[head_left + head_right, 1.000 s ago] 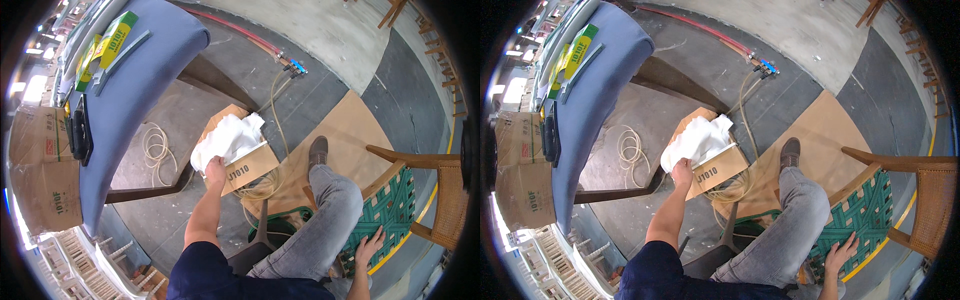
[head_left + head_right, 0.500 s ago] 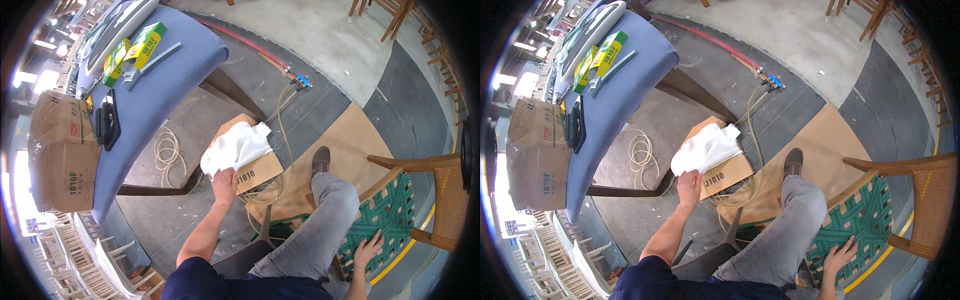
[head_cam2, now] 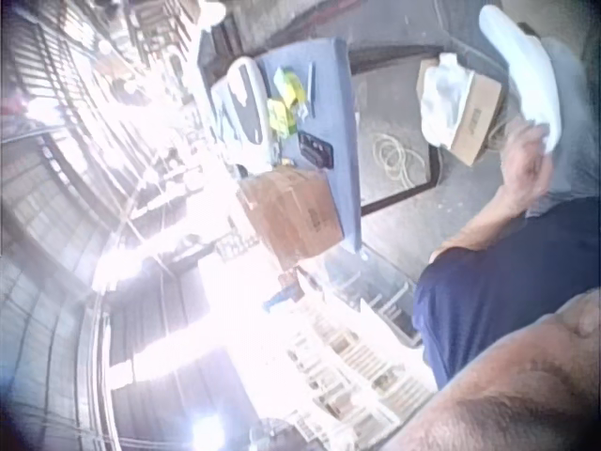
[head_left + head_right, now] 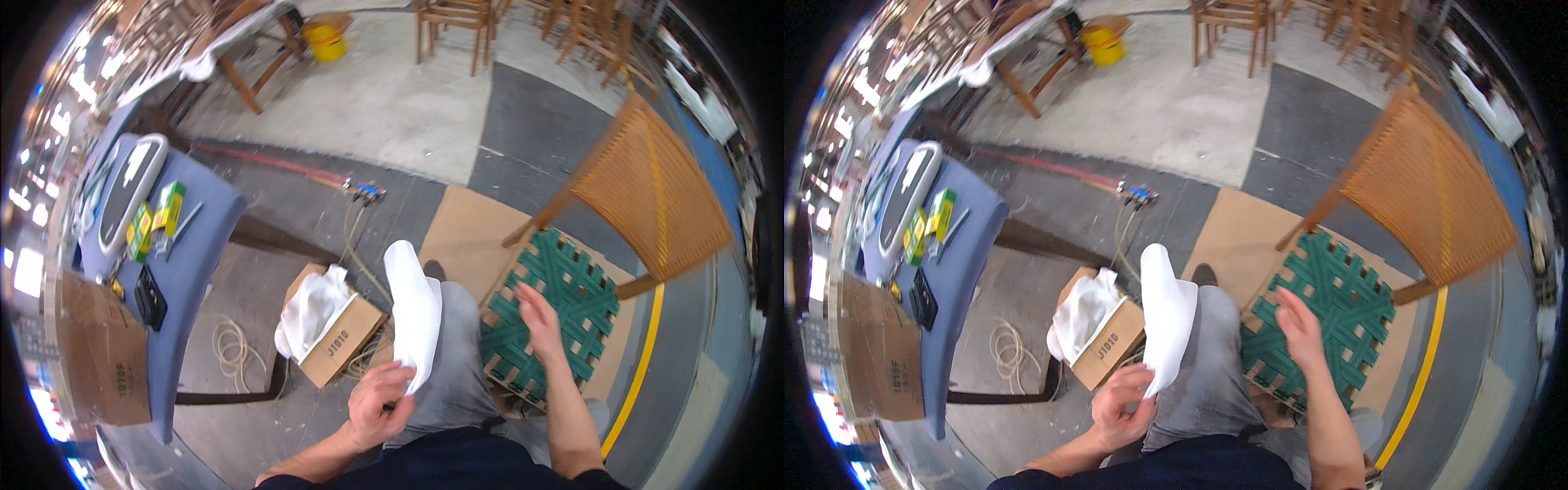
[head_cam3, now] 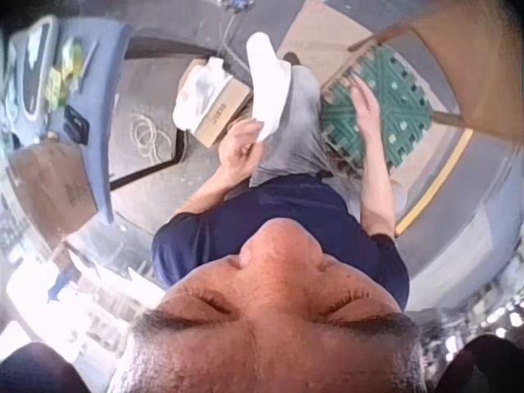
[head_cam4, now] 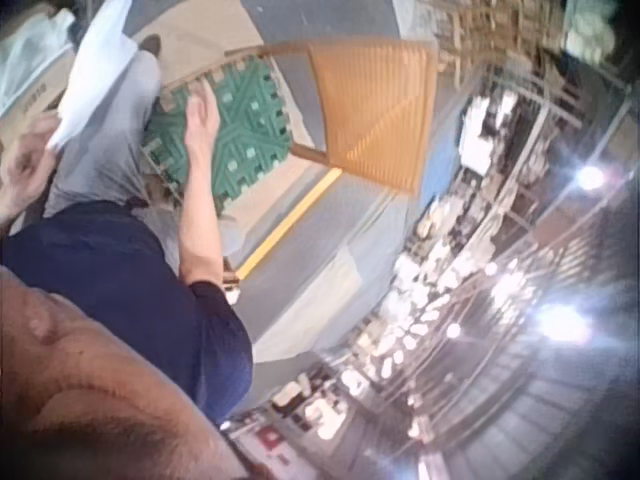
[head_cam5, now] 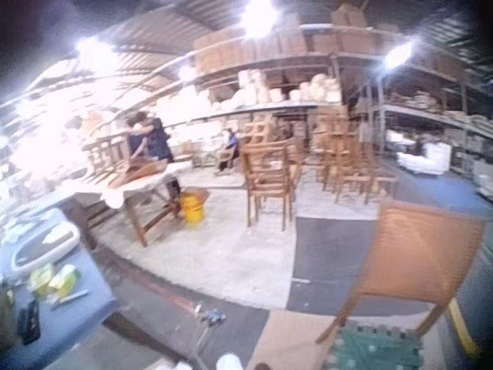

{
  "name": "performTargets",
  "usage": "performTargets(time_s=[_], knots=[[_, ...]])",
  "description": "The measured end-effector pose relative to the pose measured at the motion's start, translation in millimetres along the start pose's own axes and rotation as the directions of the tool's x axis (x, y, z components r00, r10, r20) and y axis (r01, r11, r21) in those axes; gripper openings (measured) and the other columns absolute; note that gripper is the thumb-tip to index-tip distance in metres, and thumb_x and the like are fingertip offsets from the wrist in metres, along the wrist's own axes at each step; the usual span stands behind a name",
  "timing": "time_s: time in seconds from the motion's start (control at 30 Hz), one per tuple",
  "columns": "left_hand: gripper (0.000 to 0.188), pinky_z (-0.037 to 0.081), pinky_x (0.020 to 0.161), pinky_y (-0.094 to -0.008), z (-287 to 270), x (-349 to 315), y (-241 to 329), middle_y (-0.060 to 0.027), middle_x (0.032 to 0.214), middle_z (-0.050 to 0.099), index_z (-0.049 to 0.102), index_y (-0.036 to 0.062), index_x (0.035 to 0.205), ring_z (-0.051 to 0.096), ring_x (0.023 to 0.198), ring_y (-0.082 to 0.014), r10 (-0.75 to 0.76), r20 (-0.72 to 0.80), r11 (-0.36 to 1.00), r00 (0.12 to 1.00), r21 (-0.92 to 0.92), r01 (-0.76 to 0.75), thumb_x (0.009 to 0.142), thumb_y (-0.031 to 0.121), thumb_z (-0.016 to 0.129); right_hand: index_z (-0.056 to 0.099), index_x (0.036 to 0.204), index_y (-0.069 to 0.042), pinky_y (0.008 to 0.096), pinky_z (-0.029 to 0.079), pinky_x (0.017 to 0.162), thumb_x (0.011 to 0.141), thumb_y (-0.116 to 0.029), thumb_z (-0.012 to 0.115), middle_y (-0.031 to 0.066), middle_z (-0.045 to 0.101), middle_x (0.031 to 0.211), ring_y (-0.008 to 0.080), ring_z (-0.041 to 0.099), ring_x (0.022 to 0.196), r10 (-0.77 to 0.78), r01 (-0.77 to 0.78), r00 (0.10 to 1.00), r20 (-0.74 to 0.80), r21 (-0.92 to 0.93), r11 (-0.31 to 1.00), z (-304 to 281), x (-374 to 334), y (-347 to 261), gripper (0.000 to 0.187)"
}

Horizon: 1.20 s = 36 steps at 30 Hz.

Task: The person weaves green straps into a wooden chair seat frame, securing them with a staple gun. They then place a white protective sheet over the woven seat and staple it in place. Finally, the person stacks the finished chair with other completed chairs.

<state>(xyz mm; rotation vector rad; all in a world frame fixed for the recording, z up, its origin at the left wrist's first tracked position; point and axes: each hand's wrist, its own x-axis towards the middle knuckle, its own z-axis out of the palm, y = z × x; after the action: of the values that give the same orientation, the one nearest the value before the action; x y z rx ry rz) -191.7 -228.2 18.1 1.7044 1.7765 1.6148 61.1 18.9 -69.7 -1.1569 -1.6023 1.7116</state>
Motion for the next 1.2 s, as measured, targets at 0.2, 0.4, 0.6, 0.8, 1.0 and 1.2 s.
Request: performTargets(time_s=[0.2, 0.4, 0.6, 0.8, 1.0, 1.2], knots=[[0.028, 0.061, 0.079, -0.0387, 12, -2, 50, -0.016, 0.124, 0.076, 0.055, 0.0061, 0.094, 0.076, 0.089, -0.0292, 0.055, 0.326, 0.98, 0.944, -0.198, 0.011, 0.08, -0.002, 0.078, 0.055, 0.151, -0.001, 0.0389, 0.038, 0.118, 0.11, -0.042, 0.057, 0.0127, 0.061, 0.148, 0.0216, 0.053, 0.139, 0.114, -0.179, 0.954, 0.277, 0.222, 0.959, 47, 53, 3, 0.058], [0.02, 0.06, 0.085, -0.0373, 9, -41, 55, -0.0113, 0.123, 0.076, 0.061, 0.0065, 0.1, 0.075, 0.095, -0.0307, -0.256, 0.649, 0.951, 0.716, 0.039, 0.305, 0.091, 0.012, 0.077, 0.07, 0.128, -0.002, 0.0318, 0.051, 0.097, 0.106, -0.027, 0.068, 0.0014, 0.074, 0.116, 0.0125, 0.066, 0.103, 0.018, -0.185, 0.917, 0.397, 0.386, 0.904, 33, 14, 3, 0.033], [0.043, 0.056, 0.098, -0.037, 22, 4, 24, -0.0137, 0.13, 0.072, 0.066, 0.0035, 0.133, 0.071, 0.118, -0.0246, -0.492, 0.625, 0.861, 0.605, 0.246, 0.446, 0.096, 0.023, 0.077, 0.074, 0.116, -0.002, 0.0291, 0.053, 0.09, 0.101, -0.013, 0.074, 0.0003, 0.076, 0.103, 0.0096, 0.067, 0.094, -0.08, -0.039, 0.967, 0.244, 0.448, 0.893, -13, -36, 7, 0.019], [0.048, 0.052, 0.104, -0.0342, 105, 91, 8, -0.0101, 0.126, 0.073, 0.061, -0.0021, 0.141, 0.067, 0.12, -0.0199, -0.349, 0.642, 0.813, 0.683, -0.154, 0.561, 0.104, 0.027, 0.071, 0.075, 0.107, -0.001, 0.0267, 0.055, 0.079, 0.097, -0.009, 0.077, 0.0009, 0.075, 0.094, 0.0087, 0.068, 0.086, -0.245, 0.158, 0.944, 0.222, 0.35, 0.923, -21, -71, -64, 0.013], [0.038, 0.056, 0.086, -0.0292, 128, 192, 97, -0.0021, 0.112, 0.074, 0.066, 0.0034, 0.134, 0.068, 0.097, -0.01, -0.218, 0.792, 0.707, 0.571, -0.275, 0.651, 0.105, 0.026, 0.071, 0.073, 0.111, 0.0, 0.0256, 0.053, 0.077, 0.095, -0.007, 0.079, 0.0006, 0.074, 0.094, 0.0068, 0.066, 0.086, -0.384, 0.322, 0.916, 0.116, 0.361, 0.875, -80, -86, -127, 0.019], [0.029, 0.057, 0.084, -0.0273, 89, 280, 189, -0.001, 0.107, 0.075, 0.068, 0.0046, 0.127, 0.07, 0.094, -0.009, 0.036, 0.608, 0.807, 0.793, -0.486, 0.335, 0.105, 0.023, 0.071, 0.069, 0.132, -0.002, 0.0285, 0.051, 0.089, 0.087, -0.014, 0.087, 0.0041, 0.071, 0.108, 0.0121, 0.064, 0.097, -0.414, 0.417, 0.891, 0.185, 0.026, 0.909, -108, -77, -176, 0.05]])
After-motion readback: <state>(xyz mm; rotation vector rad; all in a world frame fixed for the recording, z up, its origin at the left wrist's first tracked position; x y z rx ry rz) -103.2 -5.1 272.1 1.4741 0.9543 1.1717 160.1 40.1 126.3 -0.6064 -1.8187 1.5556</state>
